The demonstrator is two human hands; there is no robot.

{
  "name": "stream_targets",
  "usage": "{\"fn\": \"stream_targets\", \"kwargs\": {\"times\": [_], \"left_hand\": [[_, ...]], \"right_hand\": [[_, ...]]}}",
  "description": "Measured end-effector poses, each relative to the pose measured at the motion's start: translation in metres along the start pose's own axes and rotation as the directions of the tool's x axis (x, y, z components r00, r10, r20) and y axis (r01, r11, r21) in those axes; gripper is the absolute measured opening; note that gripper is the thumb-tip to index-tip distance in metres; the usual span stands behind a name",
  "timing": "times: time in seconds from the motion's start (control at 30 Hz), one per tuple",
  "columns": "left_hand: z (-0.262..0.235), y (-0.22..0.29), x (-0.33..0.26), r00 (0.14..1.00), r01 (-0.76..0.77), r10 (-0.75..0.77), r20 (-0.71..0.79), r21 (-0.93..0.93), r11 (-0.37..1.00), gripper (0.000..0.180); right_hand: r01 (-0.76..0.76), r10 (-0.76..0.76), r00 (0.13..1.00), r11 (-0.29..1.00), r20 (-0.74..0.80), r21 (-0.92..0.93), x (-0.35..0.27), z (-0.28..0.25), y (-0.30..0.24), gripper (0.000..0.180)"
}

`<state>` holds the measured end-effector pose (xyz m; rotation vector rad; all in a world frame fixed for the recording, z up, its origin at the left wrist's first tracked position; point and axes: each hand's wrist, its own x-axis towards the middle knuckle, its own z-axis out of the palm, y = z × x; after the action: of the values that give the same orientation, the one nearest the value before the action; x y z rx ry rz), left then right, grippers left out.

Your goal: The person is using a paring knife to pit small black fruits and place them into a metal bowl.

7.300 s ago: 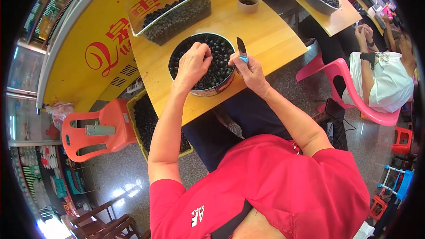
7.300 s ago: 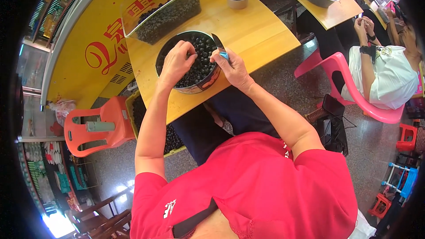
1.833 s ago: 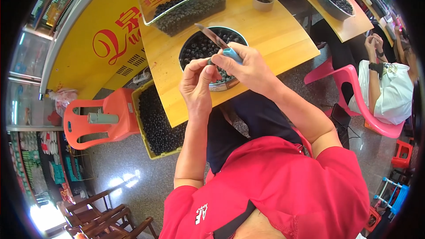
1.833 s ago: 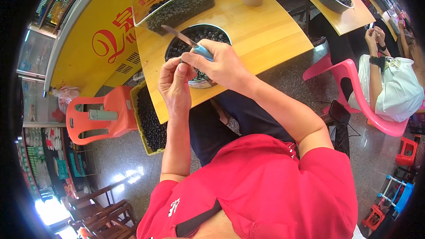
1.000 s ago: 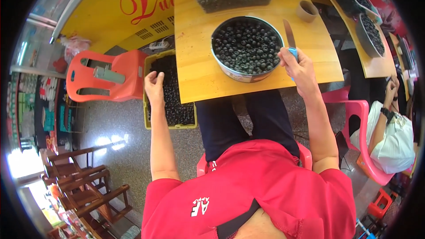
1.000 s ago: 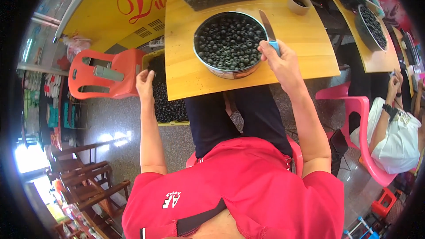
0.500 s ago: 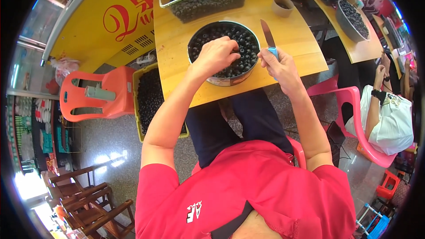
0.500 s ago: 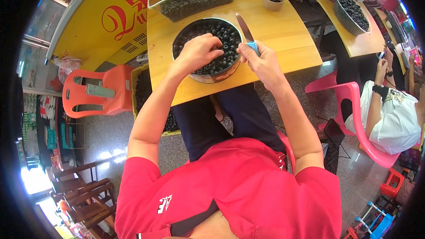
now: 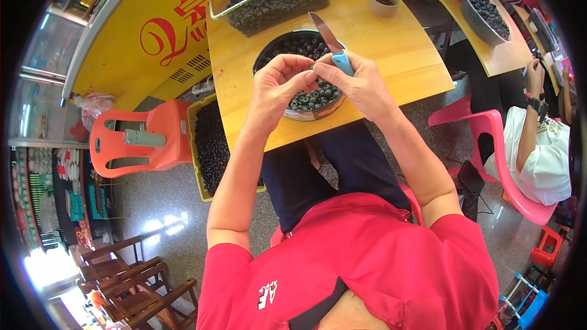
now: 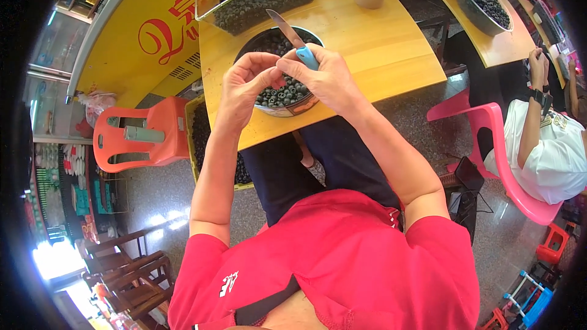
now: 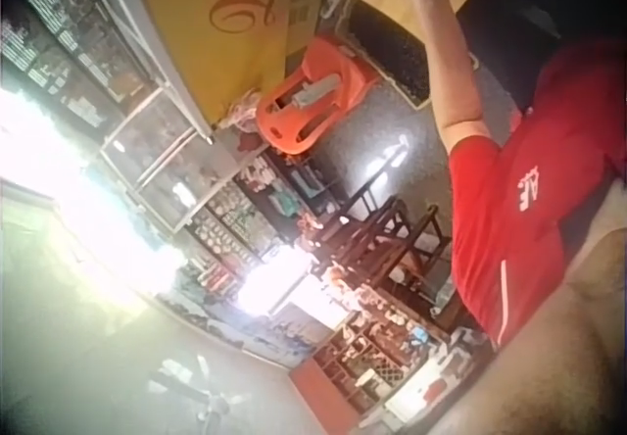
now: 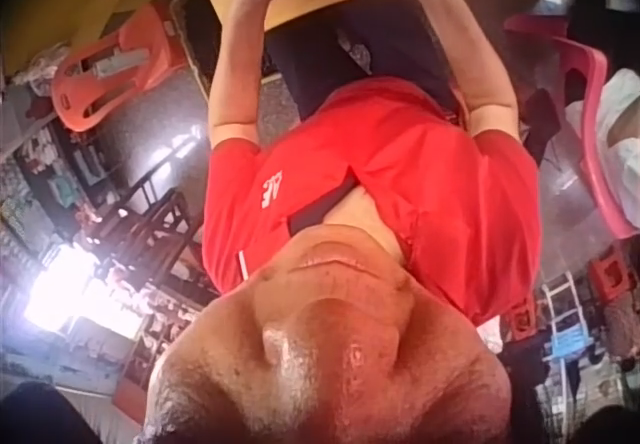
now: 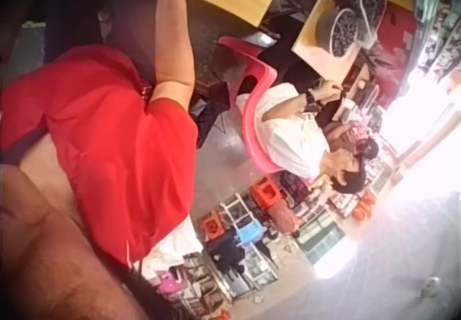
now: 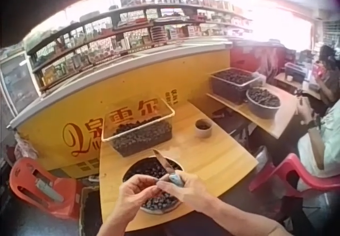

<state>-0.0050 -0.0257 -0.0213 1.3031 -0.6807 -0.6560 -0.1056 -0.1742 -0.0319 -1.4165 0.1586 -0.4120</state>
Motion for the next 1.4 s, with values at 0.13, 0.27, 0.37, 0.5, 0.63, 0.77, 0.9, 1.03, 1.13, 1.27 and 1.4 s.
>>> {"fn": "stream_targets", "kwargs": {"times": [0.13, 0.27, 0.37, 0.5, 0.63, 0.77, 0.9, 1.03, 1.13, 1.27, 1.4], "left_hand": [[0.000, 0.000, -0.012, 0.998, -0.001, -0.008, -0.055, -0.156, 0.988, 0.021], [0.006, -0.002, -0.019, 0.997, 0.010, -0.039, -0.066, -0.394, 0.919, 0.021], [0.008, -0.003, -0.021, 0.996, -0.022, -0.012, -0.089, -0.372, 0.928, 0.023], [0.010, -0.002, -0.024, 0.994, -0.028, -0.008, -0.113, -0.312, 0.950, 0.024], [0.007, -0.003, -0.028, 0.991, -0.014, -0.020, -0.134, -0.254, 0.967, 0.023], [0.003, -0.005, -0.029, 0.989, 0.036, -0.080, -0.122, -0.325, 0.945, 0.023], [0.003, -0.006, -0.029, 0.986, 0.027, -0.074, -0.147, -0.302, 0.953, 0.023], [0.008, -0.003, -0.030, 0.979, -0.046, 0.015, -0.205, -0.148, 0.988, 0.022], [0.010, -0.004, -0.031, 0.977, -0.064, 0.033, -0.210, -0.140, 0.988, 0.023], [0.012, -0.005, -0.029, 0.979, -0.039, 0.004, -0.203, -0.169, 0.985, 0.026], [0.010, -0.010, -0.028, 0.981, -0.058, 0.027, -0.192, -0.160, 0.985, 0.023]], "right_hand": [[-0.050, 0.048, 0.997, 0.998, 0.058, 0.031, 0.001, 0.008, -0.011, 0.019], [-0.016, 0.014, 0.999, 0.999, 0.031, 0.052, 0.001, 0.010, -0.011, 0.018], [-0.039, 0.036, 0.998, 0.998, 0.059, 0.059, 0.001, 0.011, -0.013, 0.019], [-0.016, 0.014, 0.997, 0.999, 0.072, 0.035, 0.002, 0.014, -0.013, 0.019], [-0.052, 0.048, 0.996, 0.997, 0.073, 0.057, 0.002, 0.016, -0.014, 0.022], [-0.101, 0.097, 0.991, 0.994, 0.095, 0.038, 0.004, 0.015, -0.013, 0.021], [-0.047, 0.043, 0.991, 0.998, 0.128, 0.032, 0.007, 0.015, -0.003, 0.022], [-0.099, 0.079, 0.985, 0.987, 0.153, 0.126, 0.004, 0.015, -0.017, 0.023], [-0.208, 0.187, 0.971, 0.968, 0.147, 0.139, 0.004, 0.010, -0.016, 0.023], [-0.231, 0.209, 0.966, 0.963, 0.155, 0.141, 0.002, 0.008, -0.018, 0.024], [-0.172, 0.157, 0.978, 0.979, 0.141, 0.105, 0.002, 0.007, -0.017, 0.021]]}}
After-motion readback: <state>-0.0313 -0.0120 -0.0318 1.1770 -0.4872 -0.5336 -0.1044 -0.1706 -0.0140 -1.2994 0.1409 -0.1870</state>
